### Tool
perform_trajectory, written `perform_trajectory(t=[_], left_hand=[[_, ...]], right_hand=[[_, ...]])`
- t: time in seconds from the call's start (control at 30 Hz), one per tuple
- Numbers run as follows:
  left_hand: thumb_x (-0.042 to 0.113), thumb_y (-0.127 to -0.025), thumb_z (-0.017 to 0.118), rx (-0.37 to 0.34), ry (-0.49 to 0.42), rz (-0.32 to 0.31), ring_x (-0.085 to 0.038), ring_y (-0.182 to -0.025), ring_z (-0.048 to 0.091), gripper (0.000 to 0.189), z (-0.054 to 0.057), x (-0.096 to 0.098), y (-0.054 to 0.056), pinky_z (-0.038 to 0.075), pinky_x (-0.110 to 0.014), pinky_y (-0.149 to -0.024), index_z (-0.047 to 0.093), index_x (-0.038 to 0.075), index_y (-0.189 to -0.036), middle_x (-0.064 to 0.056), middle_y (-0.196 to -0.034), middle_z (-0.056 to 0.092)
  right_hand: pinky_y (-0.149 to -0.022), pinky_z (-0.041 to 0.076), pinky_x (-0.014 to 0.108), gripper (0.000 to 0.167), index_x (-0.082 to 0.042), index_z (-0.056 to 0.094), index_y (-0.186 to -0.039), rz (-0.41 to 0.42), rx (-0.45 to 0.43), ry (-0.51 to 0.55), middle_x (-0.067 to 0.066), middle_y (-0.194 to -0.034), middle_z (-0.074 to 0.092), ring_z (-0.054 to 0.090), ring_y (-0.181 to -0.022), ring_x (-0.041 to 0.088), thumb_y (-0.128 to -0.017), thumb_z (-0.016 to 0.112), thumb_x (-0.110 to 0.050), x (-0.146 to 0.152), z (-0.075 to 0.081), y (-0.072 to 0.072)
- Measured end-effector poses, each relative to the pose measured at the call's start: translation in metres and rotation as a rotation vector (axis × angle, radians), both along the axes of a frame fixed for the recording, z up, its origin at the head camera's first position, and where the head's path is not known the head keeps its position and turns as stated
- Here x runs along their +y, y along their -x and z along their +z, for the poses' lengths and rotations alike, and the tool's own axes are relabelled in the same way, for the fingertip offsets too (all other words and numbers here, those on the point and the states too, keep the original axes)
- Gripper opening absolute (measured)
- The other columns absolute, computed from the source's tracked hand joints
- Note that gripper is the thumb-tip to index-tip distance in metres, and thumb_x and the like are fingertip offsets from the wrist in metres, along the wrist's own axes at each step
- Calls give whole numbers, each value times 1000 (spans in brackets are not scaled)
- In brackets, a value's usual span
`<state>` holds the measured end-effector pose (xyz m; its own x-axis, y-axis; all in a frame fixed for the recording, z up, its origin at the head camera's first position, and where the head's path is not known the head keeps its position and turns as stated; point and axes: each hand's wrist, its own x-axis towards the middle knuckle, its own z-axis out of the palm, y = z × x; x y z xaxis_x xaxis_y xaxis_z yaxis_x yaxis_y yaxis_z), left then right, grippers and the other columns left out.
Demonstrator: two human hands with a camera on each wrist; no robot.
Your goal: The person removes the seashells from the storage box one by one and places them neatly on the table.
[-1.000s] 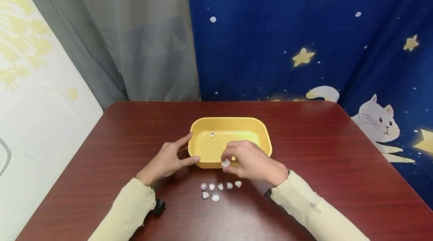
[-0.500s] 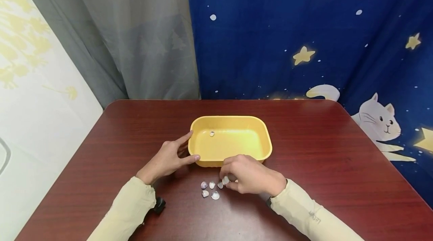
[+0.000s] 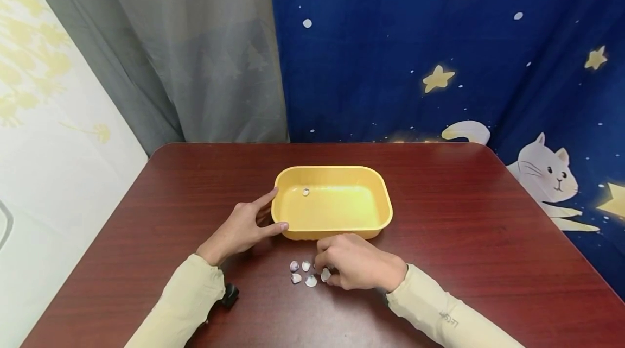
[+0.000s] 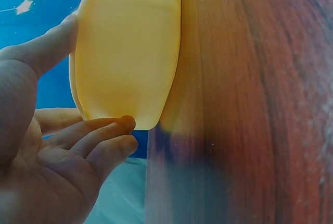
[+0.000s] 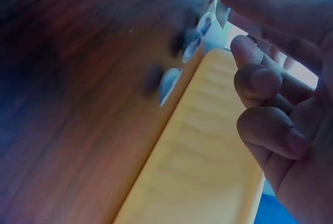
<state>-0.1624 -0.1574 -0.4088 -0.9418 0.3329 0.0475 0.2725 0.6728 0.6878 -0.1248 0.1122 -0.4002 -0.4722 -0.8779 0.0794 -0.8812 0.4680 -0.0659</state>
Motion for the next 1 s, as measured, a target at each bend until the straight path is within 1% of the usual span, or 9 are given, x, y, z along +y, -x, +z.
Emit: perform_trajectory(t=[0.23, 0.5, 0.63, 0.7, 0.83, 0.9, 1.0], left_hand=[[47, -86, 77, -9, 0, 1, -26, -139, 53, 94, 1, 1, 0, 49, -43, -110, 29, 12, -159, -13, -158, 44], [50, -86, 77, 3, 1, 4, -25, -138, 53, 95, 0, 0, 0, 49, -42, -109, 30, 12, -159, -13, -158, 43], [49, -86, 77, 6, 3, 1, -25, -138, 54, 95, 0, 0, 0, 49, -42, -109, 30, 12, -159, -13, -157, 44], [49, -85, 77, 7, 3, -1, -25, -137, 54, 95, 0, 0, 0, 49, -43, -109, 30, 12, -159, -13, -156, 45], [49, -86, 77, 13, 5, -2, -26, -137, 55, 94, 0, 0, 0, 50, -43, -109, 30, 11, -159, -14, -156, 46], [48, -86, 77, 15, 3, -2, -26, -137, 55, 94, 0, -1, 0, 50, -43, -109, 30, 11, -159, -14, -156, 46], [49, -86, 77, 13, -6, -4, -26, -137, 55, 94, -1, -1, 0, 50, -43, -108, 30, 11, -159, -14, -156, 46]], right_hand=[[-57, 34, 10, 19, -25, 69, -76, 38, -41, -32, -13, -75, 60, 47, -66, -4, -72, 80, -11, -2, -5, 0], [-58, 35, 9, 20, -25, 70, -79, 41, -50, -38, -13, -75, 59, 46, -68, -5, -72, 83, -11, -2, -5, 0], [-59, 33, 8, 20, -26, 71, -83, 30, -67, -12, -13, -73, 58, 45, -67, -6, -74, 84, -13, -1, -1, 1], [-59, 34, 8, 20, -25, 72, -85, 29, -66, 15, -12, -72, 58, 45, -67, -6, -75, 84, -13, 0, 2, 2], [-60, 39, 9, 17, -22, 74, -88, 30, -42, 95, -11, -74, 62, 48, -66, -6, -77, 83, -12, 2, 9, 6], [-61, 42, 10, 15, -20, 75, -88, 30, -32, 163, -11, -74, 62, 50, -65, -5, -78, 81, -11, 3, 11, 10], [-63, 45, 10, 10, -18, 74, -86, 35, 25, 304, -11, -75, 63, 53, -65, -3, -81, 80, -11, 2, 11, 18]])
